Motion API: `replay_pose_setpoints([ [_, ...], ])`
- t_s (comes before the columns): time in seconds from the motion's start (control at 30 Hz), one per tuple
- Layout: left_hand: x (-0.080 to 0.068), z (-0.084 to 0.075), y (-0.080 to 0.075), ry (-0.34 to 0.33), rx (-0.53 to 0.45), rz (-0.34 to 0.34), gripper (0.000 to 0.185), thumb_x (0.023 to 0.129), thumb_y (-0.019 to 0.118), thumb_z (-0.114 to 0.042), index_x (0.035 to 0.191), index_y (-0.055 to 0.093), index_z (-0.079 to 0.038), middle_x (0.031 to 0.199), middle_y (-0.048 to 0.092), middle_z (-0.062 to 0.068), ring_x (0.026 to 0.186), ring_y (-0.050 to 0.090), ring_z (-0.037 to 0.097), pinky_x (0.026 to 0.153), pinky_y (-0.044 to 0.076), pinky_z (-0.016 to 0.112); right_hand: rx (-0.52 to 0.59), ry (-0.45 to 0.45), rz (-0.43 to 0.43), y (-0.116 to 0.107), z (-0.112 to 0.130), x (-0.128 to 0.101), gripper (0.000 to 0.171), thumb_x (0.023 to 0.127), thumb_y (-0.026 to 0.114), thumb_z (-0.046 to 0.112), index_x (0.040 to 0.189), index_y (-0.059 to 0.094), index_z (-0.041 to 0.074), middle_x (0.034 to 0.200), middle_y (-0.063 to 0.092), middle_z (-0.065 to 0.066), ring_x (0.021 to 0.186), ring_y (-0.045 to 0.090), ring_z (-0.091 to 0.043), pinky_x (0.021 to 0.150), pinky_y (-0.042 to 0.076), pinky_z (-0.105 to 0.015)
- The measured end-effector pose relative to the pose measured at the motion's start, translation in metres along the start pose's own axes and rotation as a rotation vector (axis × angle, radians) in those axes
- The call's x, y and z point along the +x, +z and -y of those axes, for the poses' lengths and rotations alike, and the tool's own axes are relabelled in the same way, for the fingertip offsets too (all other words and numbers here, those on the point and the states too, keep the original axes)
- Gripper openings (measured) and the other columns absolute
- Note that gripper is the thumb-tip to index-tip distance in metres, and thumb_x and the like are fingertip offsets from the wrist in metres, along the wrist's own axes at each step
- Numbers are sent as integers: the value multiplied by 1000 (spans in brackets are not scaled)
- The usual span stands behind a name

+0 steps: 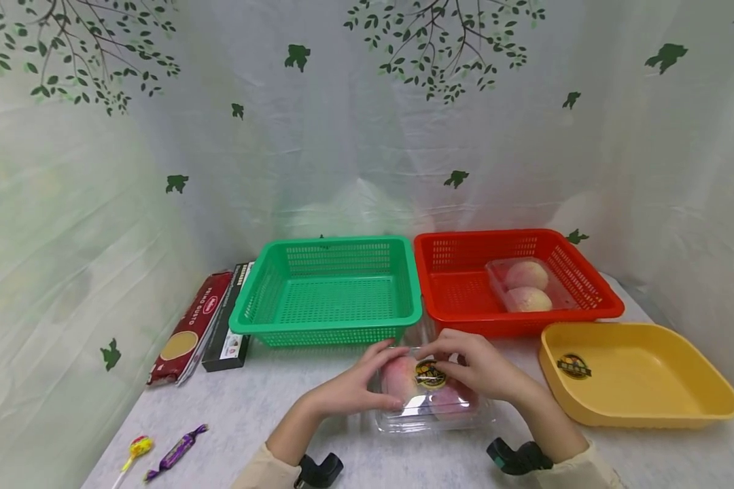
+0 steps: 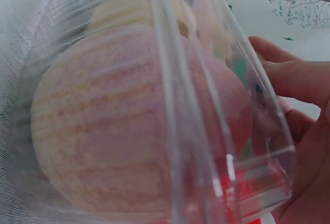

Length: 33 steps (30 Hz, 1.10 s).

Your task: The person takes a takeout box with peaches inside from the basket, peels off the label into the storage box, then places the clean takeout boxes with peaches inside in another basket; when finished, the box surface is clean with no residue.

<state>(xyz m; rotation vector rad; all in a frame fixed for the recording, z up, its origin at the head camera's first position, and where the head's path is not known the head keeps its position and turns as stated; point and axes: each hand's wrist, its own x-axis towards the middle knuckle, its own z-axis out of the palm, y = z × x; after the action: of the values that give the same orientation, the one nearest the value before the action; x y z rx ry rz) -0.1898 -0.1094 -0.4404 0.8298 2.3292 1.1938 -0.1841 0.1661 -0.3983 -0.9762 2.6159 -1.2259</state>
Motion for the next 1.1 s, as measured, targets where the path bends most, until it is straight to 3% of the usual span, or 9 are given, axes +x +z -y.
replay_pose_setpoints([
  [0.23,0,0,0,3,-5,-5,84,86,76,-42,156,29,-38,168,7,3,153,15,38,113,26,70,51,-66,-38,-5,2,-4,26,93,68,11,115,74,23,99,67,5,87,59,-10,77,56,-25],
  [0.47,0,0,0,5,-2,-8,85,86,77,-40,156,30,-33,168,8,5,152,16,39,113,27,68,124,-79,-126,-30,7,-17,23,96,66,12,116,73,19,102,67,1,81,60,-16,62,57,-29],
  [0.57,1,0,0,8,-7,-10,85,85,77,-39,156,31,-32,168,8,6,152,16,38,114,27,67,94,-77,-193,-49,4,-28,25,95,65,9,118,71,17,105,67,0,81,60,-16,61,57,-27],
  [0.77,1,-1,0,13,-12,-7,84,86,77,-39,156,31,-31,168,8,7,152,16,38,113,28,67,-33,-35,-319,-88,-5,-53,32,95,64,4,124,68,15,116,67,6,96,59,-9,74,57,-21],
  [0.93,1,0,0,11,-9,-4,84,86,77,-39,156,31,-31,168,8,7,152,17,39,113,29,67,-65,-7,-362,-111,-17,-76,33,94,62,-2,126,65,7,111,64,11,81,64,-10,68,57,-22],
  [1.1,2,2,1,8,-7,-6,83,86,77,-39,156,31,-34,168,7,5,152,17,38,112,29,67,-107,51,-378,-129,-34,-96,28,94,62,-4,118,68,7,103,63,11,75,63,-10,65,54,-20],
])
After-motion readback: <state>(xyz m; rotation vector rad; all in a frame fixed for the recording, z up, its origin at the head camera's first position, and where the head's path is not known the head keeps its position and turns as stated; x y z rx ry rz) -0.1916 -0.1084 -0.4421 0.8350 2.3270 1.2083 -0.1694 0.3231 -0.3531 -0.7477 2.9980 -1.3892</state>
